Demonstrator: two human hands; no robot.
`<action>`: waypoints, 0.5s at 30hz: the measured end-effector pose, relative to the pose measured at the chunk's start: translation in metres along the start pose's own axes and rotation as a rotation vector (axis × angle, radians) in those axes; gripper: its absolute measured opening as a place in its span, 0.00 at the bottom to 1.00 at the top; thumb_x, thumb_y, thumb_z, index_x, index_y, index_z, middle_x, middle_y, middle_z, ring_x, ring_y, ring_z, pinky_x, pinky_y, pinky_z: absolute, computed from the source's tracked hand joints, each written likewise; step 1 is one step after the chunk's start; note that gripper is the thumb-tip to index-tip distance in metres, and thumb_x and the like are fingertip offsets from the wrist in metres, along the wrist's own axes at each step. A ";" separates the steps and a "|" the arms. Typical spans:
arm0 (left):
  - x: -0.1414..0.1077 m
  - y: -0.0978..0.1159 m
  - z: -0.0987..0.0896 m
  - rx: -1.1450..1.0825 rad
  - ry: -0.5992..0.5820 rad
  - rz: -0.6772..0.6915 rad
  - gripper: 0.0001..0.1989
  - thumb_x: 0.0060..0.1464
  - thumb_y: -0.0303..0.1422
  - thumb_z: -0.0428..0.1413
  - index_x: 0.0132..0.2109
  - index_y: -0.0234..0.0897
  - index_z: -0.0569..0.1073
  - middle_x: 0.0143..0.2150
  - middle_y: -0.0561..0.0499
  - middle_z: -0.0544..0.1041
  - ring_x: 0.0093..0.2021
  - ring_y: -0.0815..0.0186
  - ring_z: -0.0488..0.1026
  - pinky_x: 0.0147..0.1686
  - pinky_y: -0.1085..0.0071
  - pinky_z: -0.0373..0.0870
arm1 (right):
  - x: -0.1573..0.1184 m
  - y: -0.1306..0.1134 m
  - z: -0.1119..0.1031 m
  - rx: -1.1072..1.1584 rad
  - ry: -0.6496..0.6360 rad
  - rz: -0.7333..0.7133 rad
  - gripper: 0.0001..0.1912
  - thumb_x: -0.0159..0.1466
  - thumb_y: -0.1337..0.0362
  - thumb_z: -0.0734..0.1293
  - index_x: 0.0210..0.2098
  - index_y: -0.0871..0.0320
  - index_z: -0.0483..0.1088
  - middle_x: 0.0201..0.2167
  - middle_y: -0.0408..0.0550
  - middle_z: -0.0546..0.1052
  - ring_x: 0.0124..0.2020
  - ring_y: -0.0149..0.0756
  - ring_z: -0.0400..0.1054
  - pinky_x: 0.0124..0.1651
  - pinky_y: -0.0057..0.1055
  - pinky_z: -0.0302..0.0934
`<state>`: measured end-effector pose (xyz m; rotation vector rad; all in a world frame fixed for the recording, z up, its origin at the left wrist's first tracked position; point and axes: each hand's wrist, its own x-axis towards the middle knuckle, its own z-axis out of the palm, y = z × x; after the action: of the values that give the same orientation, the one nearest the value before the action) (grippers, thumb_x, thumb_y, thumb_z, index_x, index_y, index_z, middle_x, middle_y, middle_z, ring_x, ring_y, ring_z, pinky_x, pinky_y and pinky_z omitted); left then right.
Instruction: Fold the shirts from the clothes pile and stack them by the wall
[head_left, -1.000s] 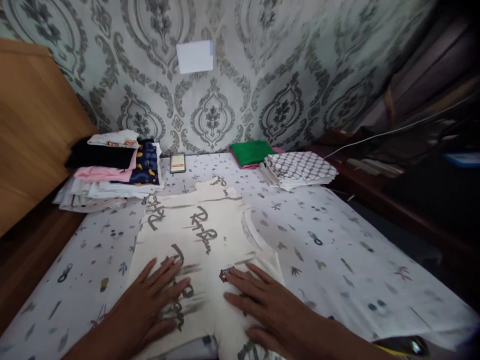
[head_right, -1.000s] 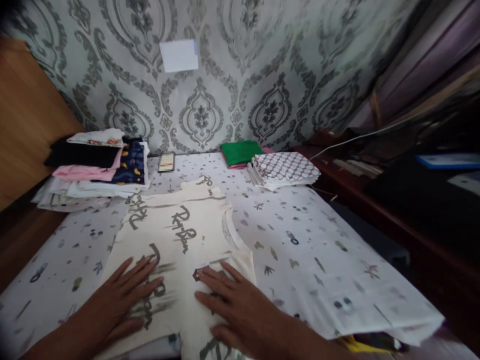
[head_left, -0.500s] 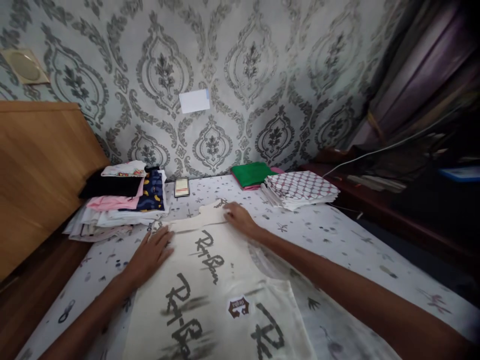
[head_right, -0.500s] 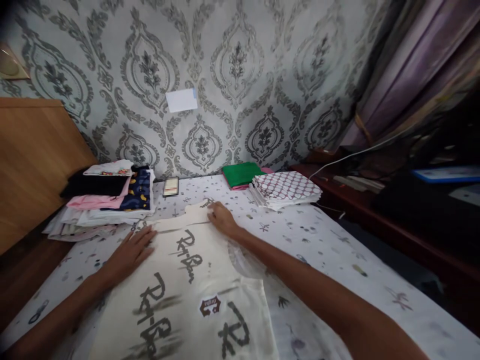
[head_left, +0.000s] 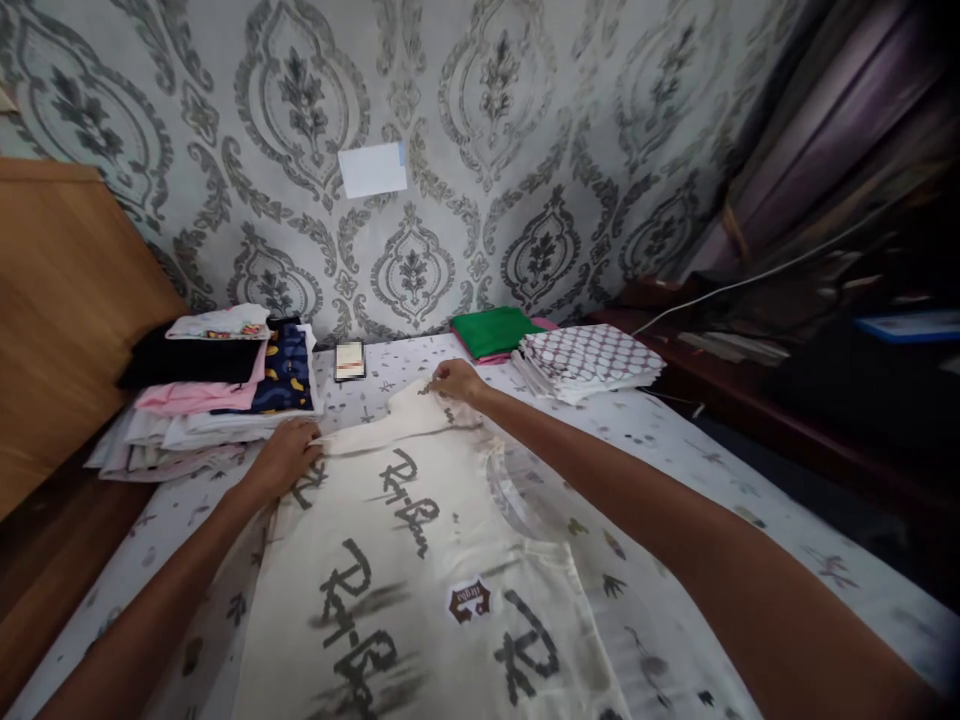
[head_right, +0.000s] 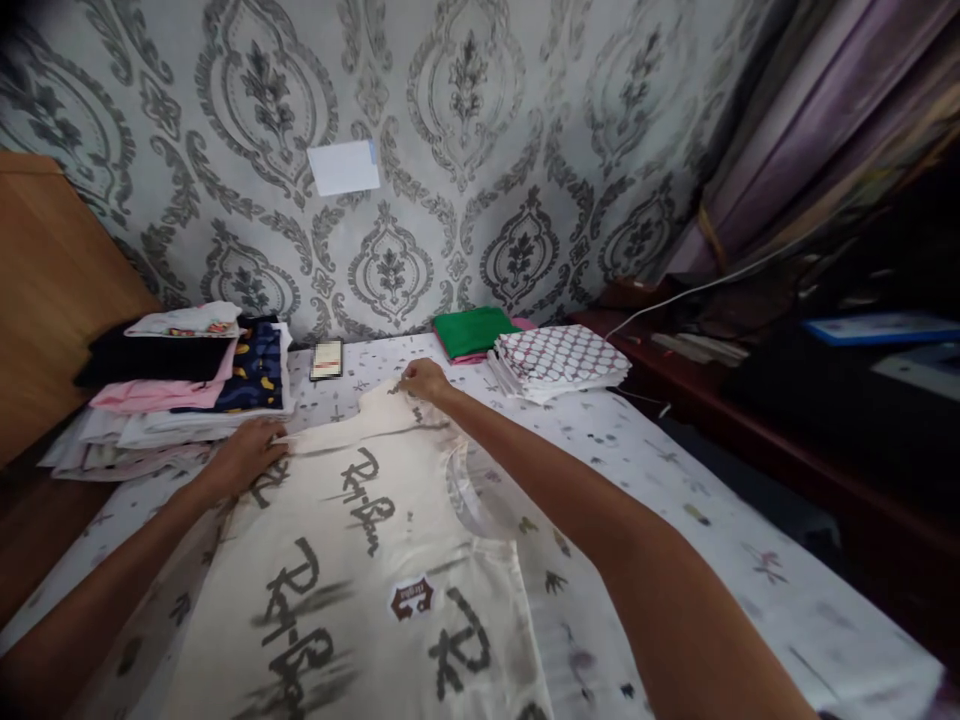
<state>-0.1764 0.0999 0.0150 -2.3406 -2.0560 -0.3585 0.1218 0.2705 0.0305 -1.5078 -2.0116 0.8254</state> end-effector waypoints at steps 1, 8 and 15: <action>-0.003 0.003 -0.005 -0.020 0.019 -0.002 0.08 0.58 0.36 0.48 0.36 0.39 0.70 0.39 0.46 0.73 0.44 0.55 0.70 0.45 0.61 0.68 | -0.007 -0.001 -0.005 0.036 0.010 -0.024 0.06 0.54 0.69 0.71 0.27 0.59 0.68 0.20 0.39 0.72 0.20 0.28 0.66 0.23 0.23 0.57; -0.055 0.022 -0.024 -0.013 0.133 0.116 0.07 0.60 0.35 0.46 0.38 0.41 0.66 0.38 0.48 0.73 0.41 0.57 0.70 0.41 0.64 0.66 | -0.110 0.013 -0.036 0.205 0.035 -0.316 0.11 0.57 0.67 0.66 0.40 0.56 0.68 0.29 0.39 0.72 0.22 0.26 0.63 0.25 0.23 0.58; -0.092 0.022 -0.003 0.149 0.152 0.240 0.12 0.62 0.31 0.43 0.41 0.40 0.72 0.43 0.44 0.78 0.43 0.55 0.74 0.43 0.61 0.68 | -0.191 0.055 -0.022 -0.071 -0.001 -0.508 0.13 0.54 0.78 0.62 0.36 0.57 0.70 0.34 0.45 0.74 0.30 0.31 0.66 0.34 0.26 0.59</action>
<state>-0.1654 0.0061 0.0051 -2.3544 -1.6531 -0.3514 0.2247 0.1015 0.0011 -0.9521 -2.2969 0.5463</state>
